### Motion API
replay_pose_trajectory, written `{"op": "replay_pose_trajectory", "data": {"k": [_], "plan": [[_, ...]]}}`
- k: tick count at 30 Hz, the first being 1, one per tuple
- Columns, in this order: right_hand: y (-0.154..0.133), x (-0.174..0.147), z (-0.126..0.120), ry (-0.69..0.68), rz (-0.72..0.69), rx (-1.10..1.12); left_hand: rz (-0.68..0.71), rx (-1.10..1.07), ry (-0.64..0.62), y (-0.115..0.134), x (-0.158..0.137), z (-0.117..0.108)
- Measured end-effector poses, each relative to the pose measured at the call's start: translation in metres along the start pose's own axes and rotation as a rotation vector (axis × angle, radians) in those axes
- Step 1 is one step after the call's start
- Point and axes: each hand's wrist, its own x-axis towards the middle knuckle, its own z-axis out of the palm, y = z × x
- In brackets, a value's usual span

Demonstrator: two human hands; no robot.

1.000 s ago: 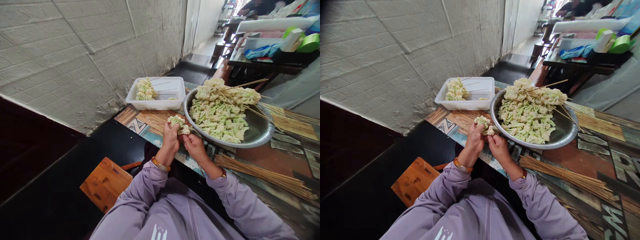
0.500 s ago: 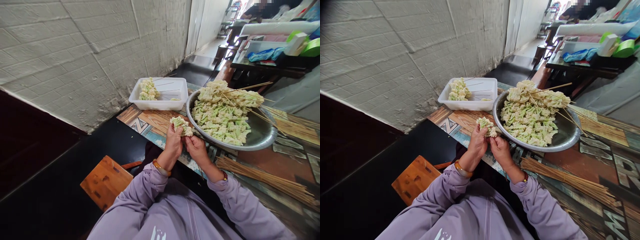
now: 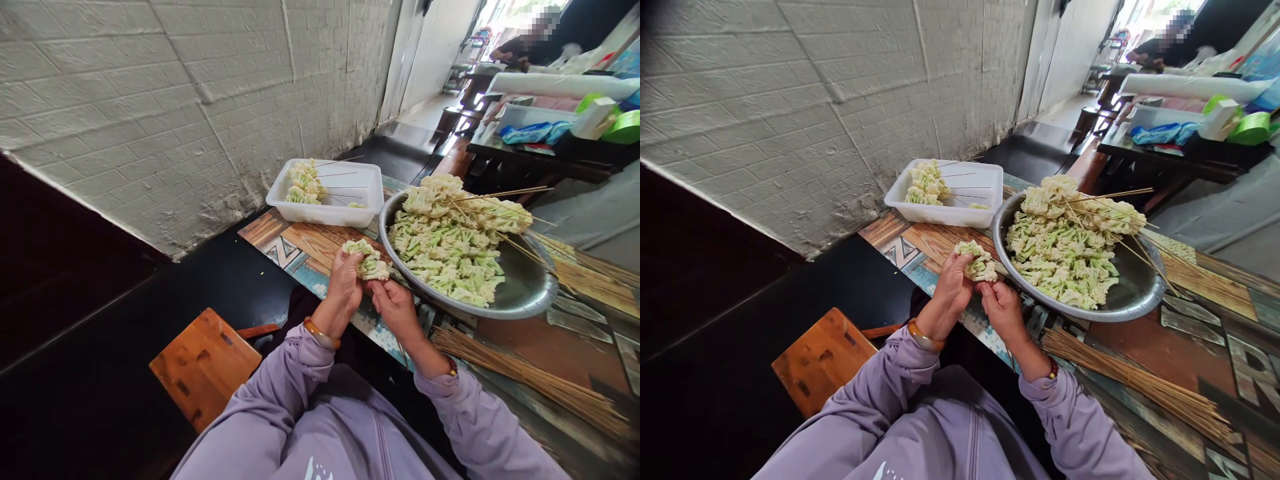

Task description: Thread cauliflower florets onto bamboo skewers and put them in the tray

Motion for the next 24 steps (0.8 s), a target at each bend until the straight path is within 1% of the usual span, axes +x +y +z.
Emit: {"op": "replay_pose_trajectory", "data": {"k": [4,7,9,12,14,18,21,24], "plan": [[0.002,0.000,0.000,-0.001,-0.007,0.004,-0.030,0.001,0.018,-0.001,0.004,0.000],[0.002,0.000,0.000,0.008,-0.011,-0.014,-0.051,0.011,-0.007,-0.002,0.004,-0.001],[0.001,-0.001,0.000,0.013,-0.005,-0.030,-0.039,0.016,-0.026,-0.004,0.002,-0.002],[-0.001,-0.002,0.000,0.017,-0.008,-0.043,0.011,0.028,-0.011,-0.007,-0.001,-0.004],[-0.002,-0.002,-0.001,0.021,-0.013,-0.045,0.021,0.052,-0.015,-0.007,-0.002,-0.005],[-0.002,-0.001,0.000,0.023,0.019,-0.016,0.004,0.093,-0.056,-0.001,-0.002,-0.006],[-0.003,0.000,0.001,0.008,0.057,0.036,0.024,0.089,-0.038,0.007,0.002,-0.007],[-0.006,0.000,0.002,-0.005,0.080,0.073,0.020,0.116,-0.048,0.011,0.009,-0.011]]}}
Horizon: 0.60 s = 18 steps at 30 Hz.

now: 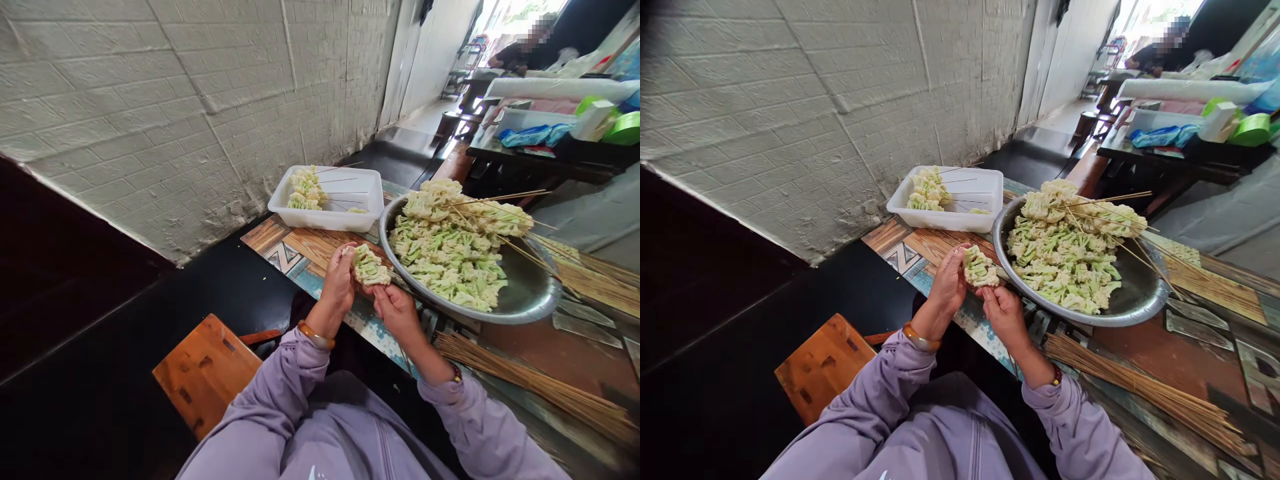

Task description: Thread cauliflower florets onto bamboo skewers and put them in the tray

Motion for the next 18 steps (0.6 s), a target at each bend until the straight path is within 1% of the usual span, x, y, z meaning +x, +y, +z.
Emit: {"op": "replay_pose_trajectory", "data": {"k": [5,9,14,18], "plan": [[0.001,0.001,0.000,0.005,0.006,0.036,0.044,0.120,-0.005,-0.003,0.010,-0.007],[0.002,0.001,0.000,0.001,0.016,0.067,0.054,0.198,-0.049,0.001,0.014,-0.010],[-0.005,0.001,0.001,0.008,0.033,0.097,0.008,0.168,-0.075,0.009,0.012,-0.007],[-0.010,0.002,0.001,-0.006,0.056,0.134,-0.007,0.129,-0.095,0.010,0.011,-0.005]]}}
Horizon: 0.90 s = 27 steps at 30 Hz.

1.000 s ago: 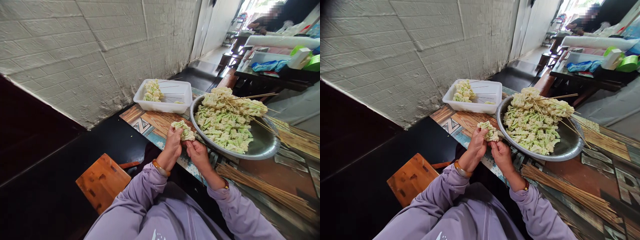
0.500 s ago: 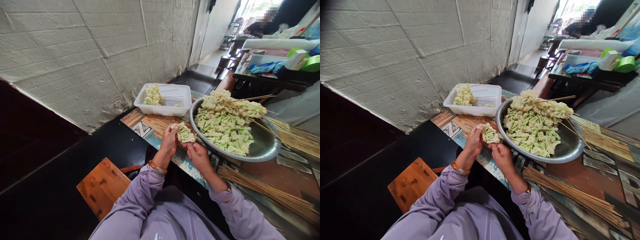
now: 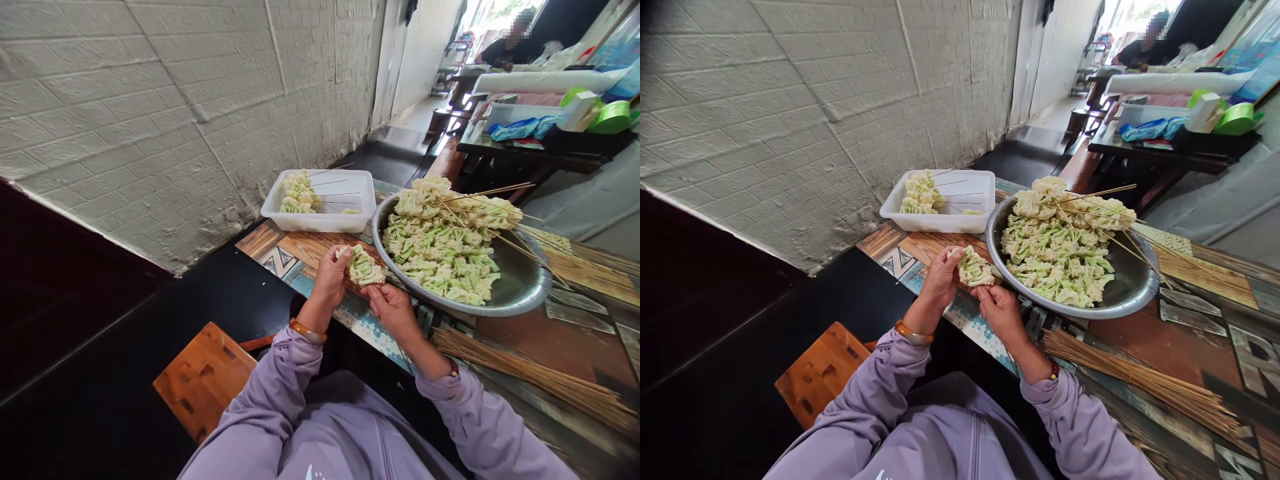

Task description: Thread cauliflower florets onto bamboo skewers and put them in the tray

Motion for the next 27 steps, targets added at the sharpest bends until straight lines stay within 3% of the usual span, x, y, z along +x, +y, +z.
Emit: {"op": "replay_pose_trajectory", "data": {"k": [8,15,27], "plan": [[0.005,0.001,-0.001,-0.074,-0.018,-0.025,0.069,-0.020,0.044,0.003,0.006,-0.006],[0.002,-0.002,-0.003,0.021,-0.126,-0.218,0.065,0.017,0.003,0.002,0.006,-0.007],[0.004,-0.003,-0.004,0.058,-0.204,-0.350,0.073,0.122,-0.009,-0.004,0.007,-0.011]]}}
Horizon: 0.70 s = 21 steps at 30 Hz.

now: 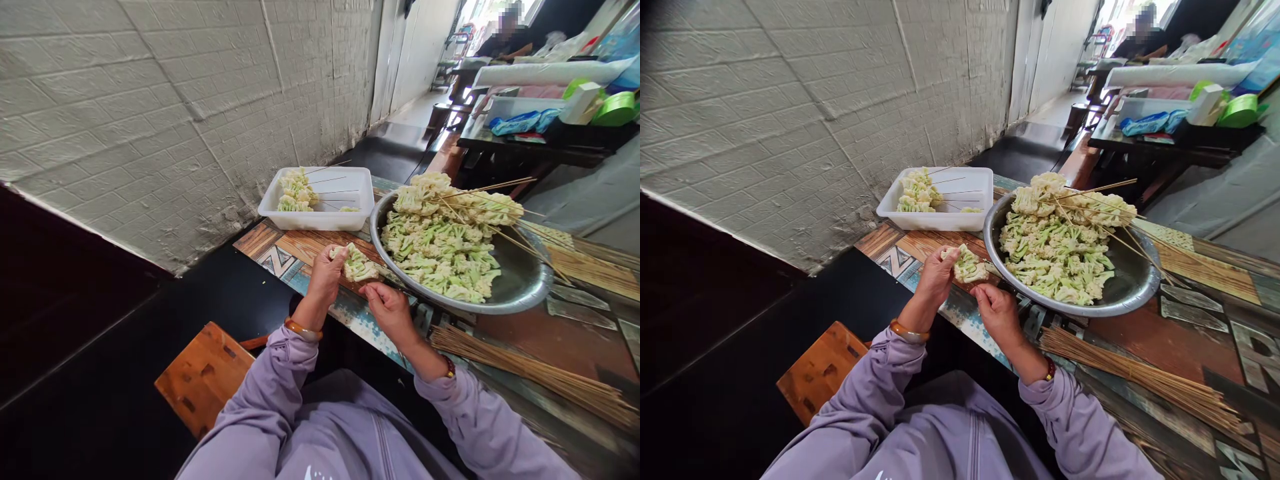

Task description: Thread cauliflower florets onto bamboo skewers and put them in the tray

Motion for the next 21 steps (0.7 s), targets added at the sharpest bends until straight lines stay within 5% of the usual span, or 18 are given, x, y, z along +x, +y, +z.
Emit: {"op": "replay_pose_trajectory", "data": {"k": [12,21], "plan": [[0.002,0.002,-0.001,0.027,-0.011,-0.054,-0.012,0.003,-0.051,0.003,-0.003,0.008],[0.001,0.006,0.000,0.027,0.018,0.055,-0.166,-0.181,-0.128,0.011,-0.002,0.007]]}}
